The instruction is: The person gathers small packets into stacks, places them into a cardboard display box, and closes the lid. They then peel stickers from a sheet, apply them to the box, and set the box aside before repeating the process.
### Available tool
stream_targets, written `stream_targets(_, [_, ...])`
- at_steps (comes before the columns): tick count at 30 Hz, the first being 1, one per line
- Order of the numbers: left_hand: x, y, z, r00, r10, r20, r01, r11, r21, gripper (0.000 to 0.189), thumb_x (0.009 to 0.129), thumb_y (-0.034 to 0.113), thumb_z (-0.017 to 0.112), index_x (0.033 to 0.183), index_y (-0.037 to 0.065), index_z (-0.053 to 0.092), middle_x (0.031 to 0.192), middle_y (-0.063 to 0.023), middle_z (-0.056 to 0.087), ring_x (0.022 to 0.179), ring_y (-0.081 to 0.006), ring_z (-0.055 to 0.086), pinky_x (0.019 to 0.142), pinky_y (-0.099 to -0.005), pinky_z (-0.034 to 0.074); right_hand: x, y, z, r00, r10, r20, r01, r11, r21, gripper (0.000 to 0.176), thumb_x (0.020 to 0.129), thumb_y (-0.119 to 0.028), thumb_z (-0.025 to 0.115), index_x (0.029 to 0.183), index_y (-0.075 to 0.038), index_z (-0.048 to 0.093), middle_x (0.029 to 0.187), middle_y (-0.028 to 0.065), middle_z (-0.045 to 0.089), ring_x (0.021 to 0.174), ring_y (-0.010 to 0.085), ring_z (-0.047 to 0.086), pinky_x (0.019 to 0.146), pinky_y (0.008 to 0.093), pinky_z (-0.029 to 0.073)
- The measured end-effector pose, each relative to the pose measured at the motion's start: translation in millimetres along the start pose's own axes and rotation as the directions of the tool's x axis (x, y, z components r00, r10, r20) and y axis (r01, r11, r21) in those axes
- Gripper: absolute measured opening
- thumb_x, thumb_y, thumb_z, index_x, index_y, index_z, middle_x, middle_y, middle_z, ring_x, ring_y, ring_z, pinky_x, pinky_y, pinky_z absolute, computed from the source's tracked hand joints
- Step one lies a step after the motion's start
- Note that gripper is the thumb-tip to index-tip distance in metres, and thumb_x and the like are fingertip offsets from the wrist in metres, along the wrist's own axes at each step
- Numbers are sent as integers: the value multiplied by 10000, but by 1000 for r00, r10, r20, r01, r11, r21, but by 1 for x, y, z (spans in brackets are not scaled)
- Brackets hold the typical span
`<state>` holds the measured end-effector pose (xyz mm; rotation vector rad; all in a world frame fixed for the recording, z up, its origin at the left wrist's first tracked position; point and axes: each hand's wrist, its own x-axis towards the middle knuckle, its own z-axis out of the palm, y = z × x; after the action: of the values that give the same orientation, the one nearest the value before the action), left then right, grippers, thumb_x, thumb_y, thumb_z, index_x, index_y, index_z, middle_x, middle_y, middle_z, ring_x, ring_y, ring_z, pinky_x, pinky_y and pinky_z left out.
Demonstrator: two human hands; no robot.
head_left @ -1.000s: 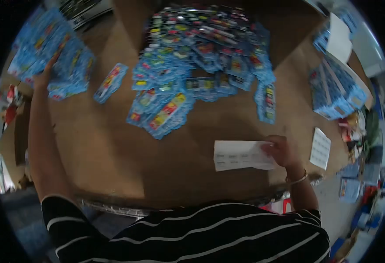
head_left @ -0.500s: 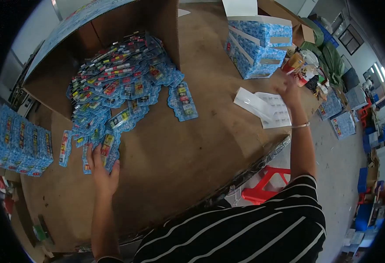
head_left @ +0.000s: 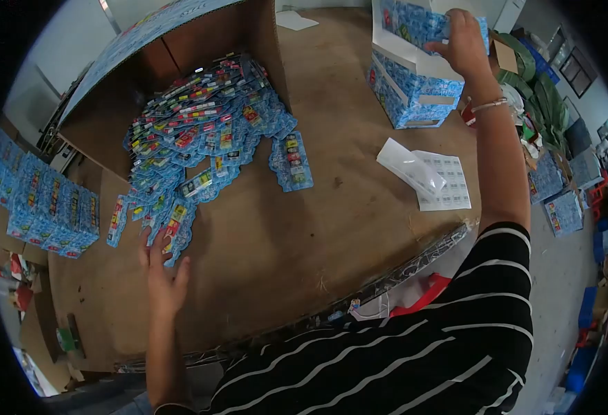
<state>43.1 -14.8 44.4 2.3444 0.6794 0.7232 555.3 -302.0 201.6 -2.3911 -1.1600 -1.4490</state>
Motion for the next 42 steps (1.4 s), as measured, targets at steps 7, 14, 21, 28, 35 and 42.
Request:
stream_targets(7, [27,69,-7,987,147,68,-46,656,-754,739,788,194,675,1366,28,244,1368,-112,296,1181,-250,422,842,-322,442,-70,-14,-76,931,-205,-301,303,895,326,498,612,-227,747,1006,-21,521,1058,136,541,1075,310,477,926,464,358])
stream_targets(14, [-5,94,-83,996,-51,-72,-44,424,-905,1039,711,714,492,1358,-32,169,1365,-217,268,1273,-356,279,886,-559,401,-56,-311,-174,811,-393,-433,584,566,581,380,650,-213,698,950,-45,536,1043,91,547,1088,270,479,959,505,322])
stream_targets(21, [-123,14,-112,789,-530,-309,70,578,-813,513,815,85,451,1294,-49,325,1204,-147,476,1080,-226,501,873,-303,422,-127,-529,-174,702,-348,-621,664,3,748,132,741,-161,581,847,-87,555,1053,41,531,1105,209,468,1026,547,233])
stream_targets(28, [-156,-115,-182,688,-649,-324,346,686,-640,422,731,-46,344,1117,-67,513,1013,-108,577,906,-170,560,795,-237,434,-104,-531,-114,964,-260,-63,24,-152,988,388,703,-178,695,1005,-12,516,1065,160,536,1003,298,542,783,377,464])
stream_targets(35, [-121,-140,-210,659,-633,-407,638,757,-145,426,810,36,427,1230,-33,437,1000,-110,583,947,-213,560,812,-286,436,-74,-512,46,337,-430,837,-812,-582,28,366,835,-260,601,1060,14,508,901,158,544,797,242,590,637,312,505])
stream_targets(42, [-84,-35,-141,851,-45,-523,149,976,157,561,774,92,610,1279,-3,386,1284,-189,402,1140,-300,453,889,-345,411,-44,-558,63,62,-473,879,-875,-450,-180,297,801,-223,650,934,-3,501,770,86,460,650,196,489,580,309,486])
